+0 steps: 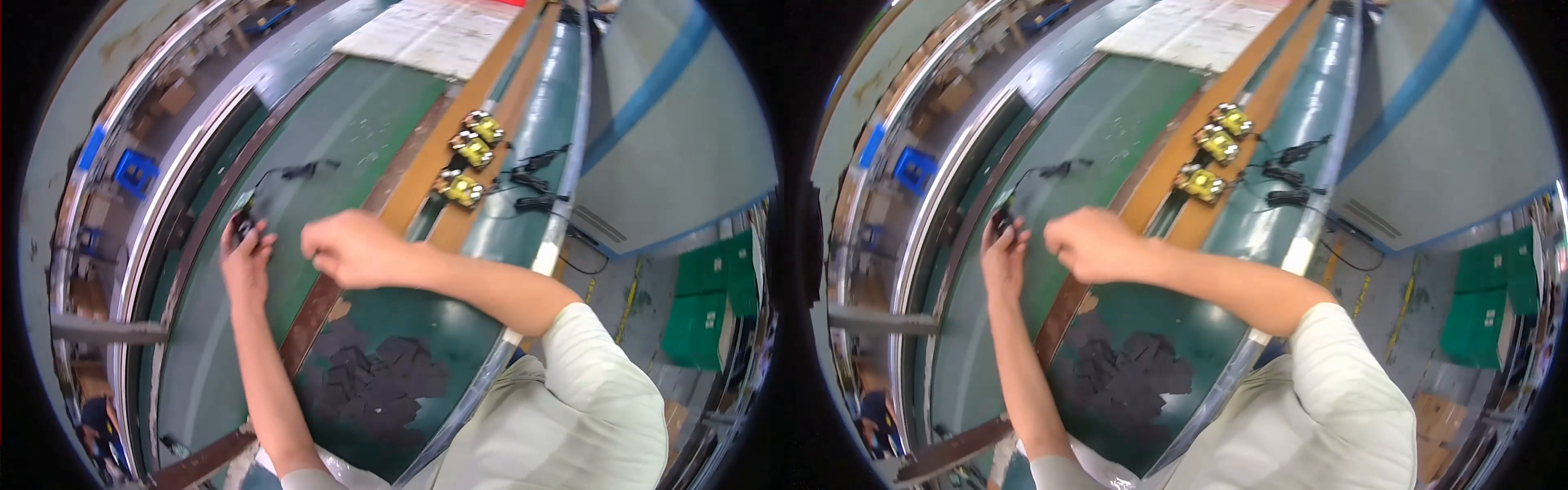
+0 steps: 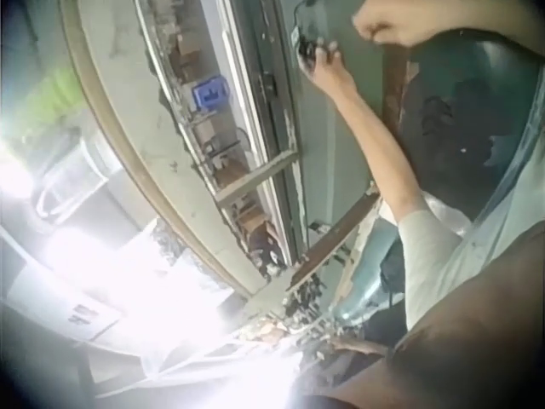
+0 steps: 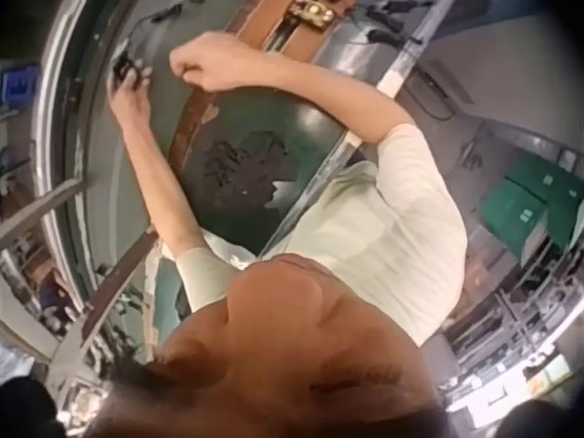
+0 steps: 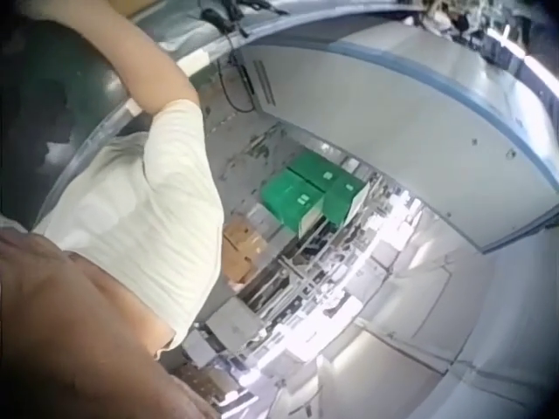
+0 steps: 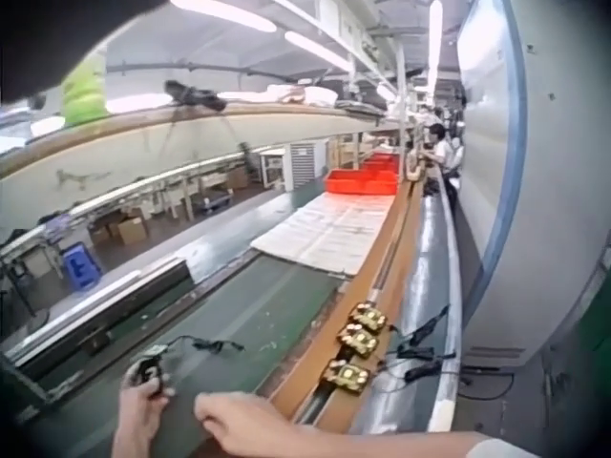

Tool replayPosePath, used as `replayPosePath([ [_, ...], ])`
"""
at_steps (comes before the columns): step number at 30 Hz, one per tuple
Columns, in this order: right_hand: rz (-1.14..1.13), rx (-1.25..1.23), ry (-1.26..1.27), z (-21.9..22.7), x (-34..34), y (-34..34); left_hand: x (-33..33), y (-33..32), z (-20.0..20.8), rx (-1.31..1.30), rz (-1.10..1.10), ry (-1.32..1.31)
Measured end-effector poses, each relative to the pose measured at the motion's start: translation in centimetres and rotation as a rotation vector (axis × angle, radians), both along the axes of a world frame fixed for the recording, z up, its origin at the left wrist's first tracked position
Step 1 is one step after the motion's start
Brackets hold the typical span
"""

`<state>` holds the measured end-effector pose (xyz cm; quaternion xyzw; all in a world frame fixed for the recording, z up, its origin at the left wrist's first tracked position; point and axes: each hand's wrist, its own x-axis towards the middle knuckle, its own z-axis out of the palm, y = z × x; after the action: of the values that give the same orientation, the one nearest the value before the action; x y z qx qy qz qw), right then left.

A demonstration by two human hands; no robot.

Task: Assembling and inspecting small electronic devices on an assembly line.

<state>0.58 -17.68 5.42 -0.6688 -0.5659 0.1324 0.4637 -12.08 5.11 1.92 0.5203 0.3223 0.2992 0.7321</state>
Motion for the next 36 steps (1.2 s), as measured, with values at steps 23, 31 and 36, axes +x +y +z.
replayPosePath([
  [23,-0.354,0.408,0.01,1.1,3.9,0.6,1.0,-10.7,6.3,0.225,-0.407,0.041],
  [31,0.047,-0.078,0.811,2.5,5.1,-0.3,0.6,-10.3,7.1,0.269,-0.323,0.018],
  [36,0.216,-0.286,0.986,3.1,4.7,-0.7,1.4,-10.0,6.2,0.954,-0.025,0.066],
])
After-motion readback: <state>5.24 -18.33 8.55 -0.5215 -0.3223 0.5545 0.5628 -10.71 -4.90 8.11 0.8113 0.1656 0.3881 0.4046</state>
